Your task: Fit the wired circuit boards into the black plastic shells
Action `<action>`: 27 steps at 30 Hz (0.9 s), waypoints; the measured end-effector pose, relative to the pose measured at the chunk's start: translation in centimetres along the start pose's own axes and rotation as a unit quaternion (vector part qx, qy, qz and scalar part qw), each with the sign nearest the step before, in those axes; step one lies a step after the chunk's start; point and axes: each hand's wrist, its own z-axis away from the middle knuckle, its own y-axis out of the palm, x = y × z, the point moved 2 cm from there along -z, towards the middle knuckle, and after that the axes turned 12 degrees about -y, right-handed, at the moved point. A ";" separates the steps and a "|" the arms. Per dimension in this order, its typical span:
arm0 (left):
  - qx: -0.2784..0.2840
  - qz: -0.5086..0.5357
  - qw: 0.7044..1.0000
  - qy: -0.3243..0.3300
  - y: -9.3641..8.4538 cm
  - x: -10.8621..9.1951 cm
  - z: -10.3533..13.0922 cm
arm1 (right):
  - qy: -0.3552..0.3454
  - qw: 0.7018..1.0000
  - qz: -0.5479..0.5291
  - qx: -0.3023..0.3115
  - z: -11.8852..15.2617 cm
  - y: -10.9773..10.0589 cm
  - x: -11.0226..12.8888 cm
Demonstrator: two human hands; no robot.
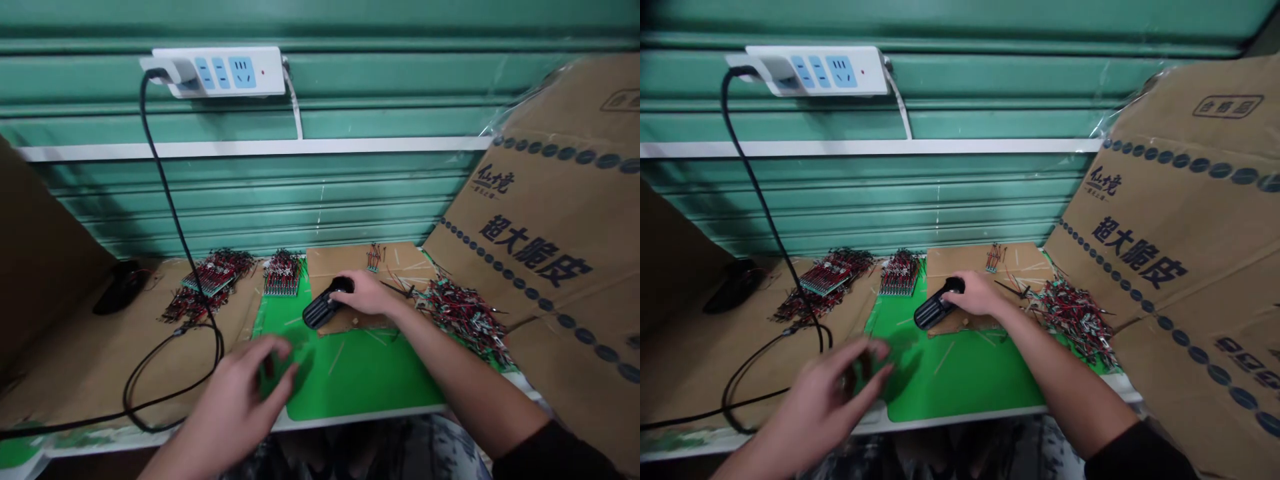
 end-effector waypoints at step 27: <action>0.140 -0.060 0.988 -0.023 9.0 1.2 -12.3 | 0.093 0.934 -0.301 -0.167 -0.2 -1.5 -2.4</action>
